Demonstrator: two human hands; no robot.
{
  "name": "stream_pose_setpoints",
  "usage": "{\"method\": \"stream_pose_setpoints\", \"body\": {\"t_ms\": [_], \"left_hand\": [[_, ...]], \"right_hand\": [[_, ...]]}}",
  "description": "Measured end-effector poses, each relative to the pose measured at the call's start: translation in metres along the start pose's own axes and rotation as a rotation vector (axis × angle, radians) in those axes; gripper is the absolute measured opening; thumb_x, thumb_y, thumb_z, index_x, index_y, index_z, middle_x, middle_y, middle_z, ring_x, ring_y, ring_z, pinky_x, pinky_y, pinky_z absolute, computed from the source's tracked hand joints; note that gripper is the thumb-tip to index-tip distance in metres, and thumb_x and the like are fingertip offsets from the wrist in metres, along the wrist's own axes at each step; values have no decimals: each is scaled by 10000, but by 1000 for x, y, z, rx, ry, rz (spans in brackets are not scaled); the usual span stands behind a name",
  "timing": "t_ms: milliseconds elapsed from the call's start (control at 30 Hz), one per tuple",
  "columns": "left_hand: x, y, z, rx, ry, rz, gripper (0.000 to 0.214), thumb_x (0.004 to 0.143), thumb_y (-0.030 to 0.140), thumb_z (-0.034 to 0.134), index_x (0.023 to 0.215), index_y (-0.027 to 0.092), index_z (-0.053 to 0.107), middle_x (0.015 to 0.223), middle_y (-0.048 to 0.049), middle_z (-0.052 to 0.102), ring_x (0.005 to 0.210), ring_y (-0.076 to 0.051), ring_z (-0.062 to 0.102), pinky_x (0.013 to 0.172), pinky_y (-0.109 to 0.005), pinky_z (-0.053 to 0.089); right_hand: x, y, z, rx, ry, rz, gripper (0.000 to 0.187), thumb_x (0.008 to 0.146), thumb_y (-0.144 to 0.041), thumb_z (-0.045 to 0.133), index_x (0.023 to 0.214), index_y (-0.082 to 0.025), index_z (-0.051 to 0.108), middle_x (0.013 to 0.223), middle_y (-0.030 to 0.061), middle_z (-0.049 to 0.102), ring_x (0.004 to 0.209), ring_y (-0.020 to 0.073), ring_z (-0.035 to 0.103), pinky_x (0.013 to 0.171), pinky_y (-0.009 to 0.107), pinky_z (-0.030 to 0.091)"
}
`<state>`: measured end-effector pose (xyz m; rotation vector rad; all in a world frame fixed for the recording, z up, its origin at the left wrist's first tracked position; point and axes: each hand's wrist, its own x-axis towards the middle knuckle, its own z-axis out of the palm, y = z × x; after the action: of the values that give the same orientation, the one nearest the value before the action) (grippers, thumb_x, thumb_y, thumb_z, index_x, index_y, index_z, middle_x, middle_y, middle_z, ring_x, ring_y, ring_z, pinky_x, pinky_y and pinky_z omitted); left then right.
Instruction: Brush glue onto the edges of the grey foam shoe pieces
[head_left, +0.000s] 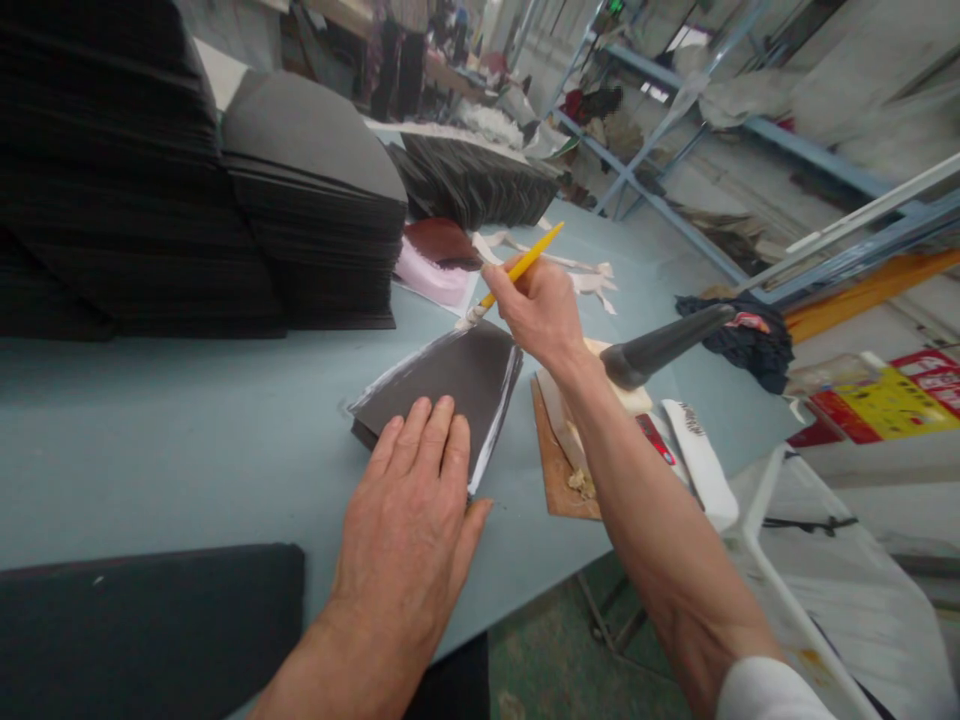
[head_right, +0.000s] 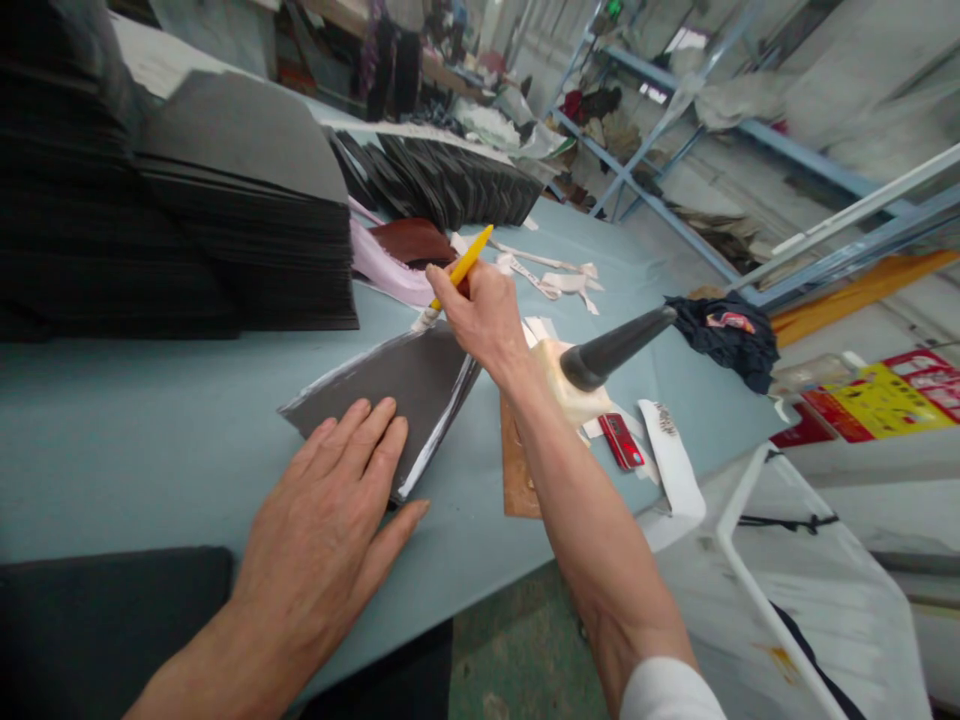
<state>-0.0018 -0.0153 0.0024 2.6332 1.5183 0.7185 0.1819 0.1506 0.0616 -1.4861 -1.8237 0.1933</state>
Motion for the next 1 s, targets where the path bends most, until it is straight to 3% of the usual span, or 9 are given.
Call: {"method": "stream_pose_setpoints", "body": {"t_ms": [167, 367, 533, 633, 867, 1000], "left_hand": [[0, -1, 1, 14, 18, 13, 590, 924, 296, 668, 1453, 38, 647, 1598, -211, 578, 1453, -398, 607, 1193, -557, 568], [0, -1, 1, -4, -11, 1, 589, 949, 297, 621, 1481, 44, 623, 1611, -217, 559, 1489, -390, 574, 1216, -556, 546], [-1, 0, 1, 11, 0, 6, 581, 946, 294, 616, 1470, 43, 636, 1604, -206, 572, 1466, -389, 597, 1202, -552, 561], [-2, 0, 2, 20, 27, 2, 567, 960, 305, 581, 1464, 52, 645, 1601, -198, 578, 1460, -378, 605, 1195, -542, 571], [-3, -4, 6, 18, 99, 55, 562, 1038, 347, 422, 1439, 32, 658, 1562, -216, 613, 1415, -381, 642, 1118, -546, 625], [-7, -9, 11, 17, 91, 87, 592, 1051, 391, 444, 1504, 41, 595, 1627, -213, 546, 1475, -380, 589, 1136, -535, 610]], "right_hand": [[-2, -7, -4, 56, 19, -9, 520, 993, -657, 650, 703, -232, 578, 583, -36, 535, 599, 128, 511, 616, 293, 432], [-10, -17, 2, 158, -93, 7, 566, 1006, -670, 618, 651, -243, 511, 568, -47, 479, 560, 111, 432, 543, 285, 363], [-3, -4, 0, 28, 11, 9, 507, 998, -601, 675, 671, -229, 568, 569, -44, 519, 582, 120, 481, 611, 295, 398], [-2, -1, -4, 91, 80, 42, 517, 1004, -630, 649, 685, -231, 564, 551, -51, 513, 549, 114, 476, 591, 288, 398], [-19, -21, -13, 211, 126, 57, 470, 1002, -582, 668, 706, -236, 553, 545, -67, 511, 499, 96, 457, 532, 274, 368], [-24, -22, -15, 209, 175, 81, 406, 993, -506, 687, 715, -233, 574, 528, -72, 516, 480, 96, 450, 510, 267, 359]]}}
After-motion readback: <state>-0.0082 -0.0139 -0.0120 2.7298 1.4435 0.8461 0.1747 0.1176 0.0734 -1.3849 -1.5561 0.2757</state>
